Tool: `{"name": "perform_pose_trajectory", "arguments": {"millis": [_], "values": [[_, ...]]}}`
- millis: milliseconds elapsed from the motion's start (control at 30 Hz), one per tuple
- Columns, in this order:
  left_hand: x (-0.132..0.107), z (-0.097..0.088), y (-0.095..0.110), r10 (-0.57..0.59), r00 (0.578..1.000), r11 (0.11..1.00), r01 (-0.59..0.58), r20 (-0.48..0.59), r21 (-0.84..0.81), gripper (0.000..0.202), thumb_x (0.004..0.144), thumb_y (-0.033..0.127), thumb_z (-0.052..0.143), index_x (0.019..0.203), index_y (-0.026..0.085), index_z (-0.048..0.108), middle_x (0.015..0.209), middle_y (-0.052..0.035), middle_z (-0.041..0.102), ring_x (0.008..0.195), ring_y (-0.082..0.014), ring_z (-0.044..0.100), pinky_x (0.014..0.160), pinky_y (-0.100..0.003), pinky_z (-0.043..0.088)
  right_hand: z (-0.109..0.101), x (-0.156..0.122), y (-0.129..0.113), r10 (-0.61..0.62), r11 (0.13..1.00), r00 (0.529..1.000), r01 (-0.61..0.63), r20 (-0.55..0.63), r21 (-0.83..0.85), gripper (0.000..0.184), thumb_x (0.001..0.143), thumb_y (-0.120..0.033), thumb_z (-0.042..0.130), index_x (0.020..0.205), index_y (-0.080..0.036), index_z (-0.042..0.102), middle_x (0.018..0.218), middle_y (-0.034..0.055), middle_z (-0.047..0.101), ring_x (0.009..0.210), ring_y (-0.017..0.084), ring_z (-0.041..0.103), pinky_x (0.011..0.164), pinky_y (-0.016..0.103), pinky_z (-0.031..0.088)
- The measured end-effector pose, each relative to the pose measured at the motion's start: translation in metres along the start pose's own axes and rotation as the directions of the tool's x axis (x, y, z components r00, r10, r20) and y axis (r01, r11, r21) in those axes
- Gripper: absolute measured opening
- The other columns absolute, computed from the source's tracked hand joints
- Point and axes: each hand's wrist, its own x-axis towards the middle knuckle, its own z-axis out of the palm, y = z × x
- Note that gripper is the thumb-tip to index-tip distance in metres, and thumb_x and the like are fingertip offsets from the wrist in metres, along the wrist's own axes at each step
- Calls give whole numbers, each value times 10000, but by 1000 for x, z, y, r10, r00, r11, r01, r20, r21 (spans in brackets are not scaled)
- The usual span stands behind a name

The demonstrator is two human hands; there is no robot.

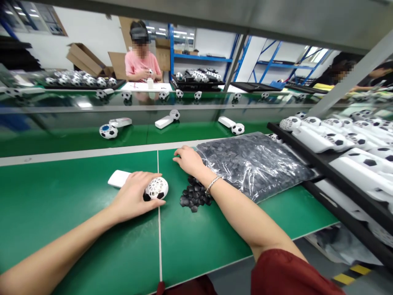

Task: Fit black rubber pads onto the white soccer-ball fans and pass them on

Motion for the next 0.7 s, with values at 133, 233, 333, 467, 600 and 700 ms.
{"name": "perform_pose_trajectory", "arguments": {"millis": [133, 233, 333, 467, 600, 700], "values": [[0, -2, -1, 10, 1000, 1000, -10, 3, -11, 568, 680, 444, 639, 1171, 191, 506, 1090, -71, 598, 1049, -269, 493, 972, -469, 304, 6, 16, 16, 31, 998, 999, -28, 44, -61, 123, 775, -215, 612, 869, -161, 670, 925, 95, 625, 898, 186, 569, 828, 277, 407], [0, -5, -4, 42, 998, 998, -40, 54, -39, 570, 677, 413, 645, 1186, 205, 494, 1123, -62, 586, 1082, -266, 481, 1047, -508, 203, 11, 15, 22, 43, 997, 997, -40, 63, -60, 89, 763, -190, 616, 838, -173, 661, 888, 74, 631, 841, 171, 576, 777, 260, 411], [-2, -7, -7, 29, 995, 999, -25, 92, -48, 562, 686, 336, 624, 1214, 222, 468, 1187, -58, 559, 1188, -295, 395, 1067, -553, 129, 9, 9, 19, 46, 999, 996, -44, 72, -28, 62, 747, -163, 619, 805, -166, 640, 834, 60, 634, 763, 159, 575, 708, 255, 416], [-5, -1, -5, -109, 993, 994, 109, 54, 9, 592, 693, 351, 615, 1249, 253, 438, 1351, -91, 415, 1310, -367, 186, 1028, -632, 94, 5, -6, 6, 7, 998, 997, -11, 76, 59, 81, 772, -162, 587, 845, -163, 622, 760, 28, 633, 698, 127, 567, 667, 235, 424], [-3, -1, -6, -105, 989, 994, 108, 108, -15, 572, 733, 414, 591, 1257, 269, 412, 1335, -77, 438, 1329, -360, 146, 1019, -657, 10, 4, -27, -7, -79, 937, 991, 38, 104, 347, 94, 811, -193, 531, 862, -178, 609, 823, 9, 628, 666, 92, 566, 642, 218, 458], [1, -8, -15, -23, 977, 995, 43, 214, -87, 539, 734, 335, 591, 1239, 288, 411, 1330, -24, 453, 1348, -339, 99, 1034, -642, -8, 2, -39, -14, -125, 778, 979, -3, 160, 628, 96, 813, -178, 502, 878, -166, 572, 790, 10, 608, 664, 102, 587, 616, 234, 488]]}}
